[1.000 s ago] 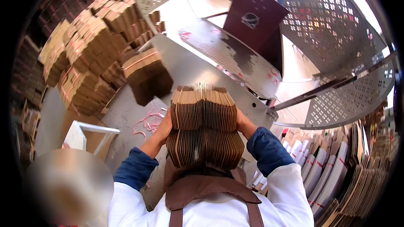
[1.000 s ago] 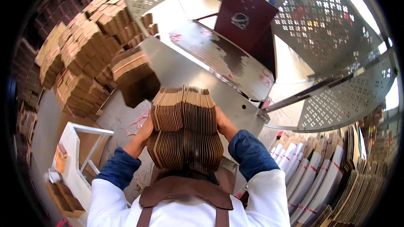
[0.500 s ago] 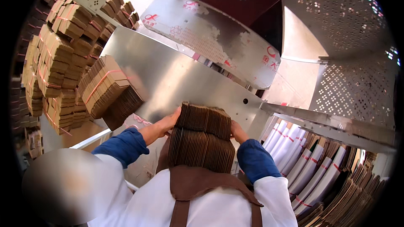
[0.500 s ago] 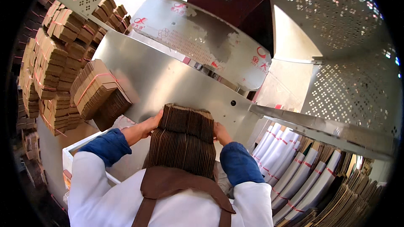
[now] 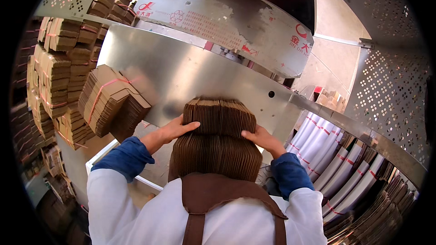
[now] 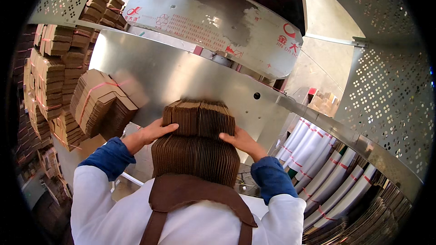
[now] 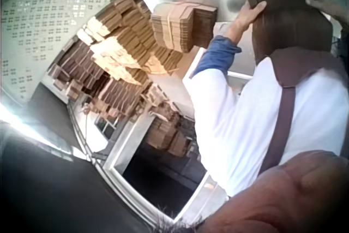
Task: The person picks up stacks of flat cardboard pieces from a table and places them into a strapping machine. The machine wraps pink plastic straps around the stacks. The person then removes the bundled cardboard and stacks it on the floor.
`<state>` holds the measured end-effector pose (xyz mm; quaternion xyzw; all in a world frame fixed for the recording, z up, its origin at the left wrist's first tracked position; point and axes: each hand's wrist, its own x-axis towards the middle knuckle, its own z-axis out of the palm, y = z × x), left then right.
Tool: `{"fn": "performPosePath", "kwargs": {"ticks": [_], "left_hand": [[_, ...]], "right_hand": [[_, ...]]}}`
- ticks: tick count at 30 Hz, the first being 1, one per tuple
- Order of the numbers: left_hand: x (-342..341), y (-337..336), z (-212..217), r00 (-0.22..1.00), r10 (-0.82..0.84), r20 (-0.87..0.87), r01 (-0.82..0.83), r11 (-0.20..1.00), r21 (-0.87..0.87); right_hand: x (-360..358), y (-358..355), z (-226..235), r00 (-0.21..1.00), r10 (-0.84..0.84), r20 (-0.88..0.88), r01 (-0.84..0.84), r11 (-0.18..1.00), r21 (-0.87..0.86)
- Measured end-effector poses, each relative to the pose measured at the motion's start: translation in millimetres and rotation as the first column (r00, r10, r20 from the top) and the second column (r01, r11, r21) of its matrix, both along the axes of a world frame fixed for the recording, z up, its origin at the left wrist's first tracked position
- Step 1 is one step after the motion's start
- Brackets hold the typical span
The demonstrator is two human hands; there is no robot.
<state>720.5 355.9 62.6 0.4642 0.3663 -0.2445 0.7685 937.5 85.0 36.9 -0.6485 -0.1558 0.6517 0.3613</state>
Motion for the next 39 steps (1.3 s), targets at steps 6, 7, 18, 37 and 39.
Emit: {"fn": "performPosePath", "kwargs": {"ticks": [6,7,18,37,39], "left_hand": [[-5.2,-6.5,-17.9,1.000,0.008,0.015,-0.008,1.000,0.003],[-4.5,-10.7,-15.8,0.999,0.018,0.048,-0.019,1.000,0.025],[41.9,-73.5,2.9,0.878,-0.032,0.478,-0.199,0.883,0.425],[124.7,-174.2,-81.9,0.853,-0.255,0.455,-0.248,0.569,0.784],[128.2,-175.2,-80.9,0.871,-0.267,0.412,-0.222,0.533,0.816]], "right_hand": [[8.5,12.4,0.7,0.999,0.039,0.010,-0.038,0.995,-0.089],[8.6,11.6,2.9,0.998,0.035,0.056,-0.031,0.997,-0.076],[47.6,-49.6,49.9,0.797,-0.160,0.583,-0.068,0.934,0.350],[100.6,-108.5,91.5,0.234,-0.431,0.871,-0.264,0.834,0.484],[106.3,-56.9,102.8,0.040,-0.353,0.935,-0.442,0.833,0.333]]}}
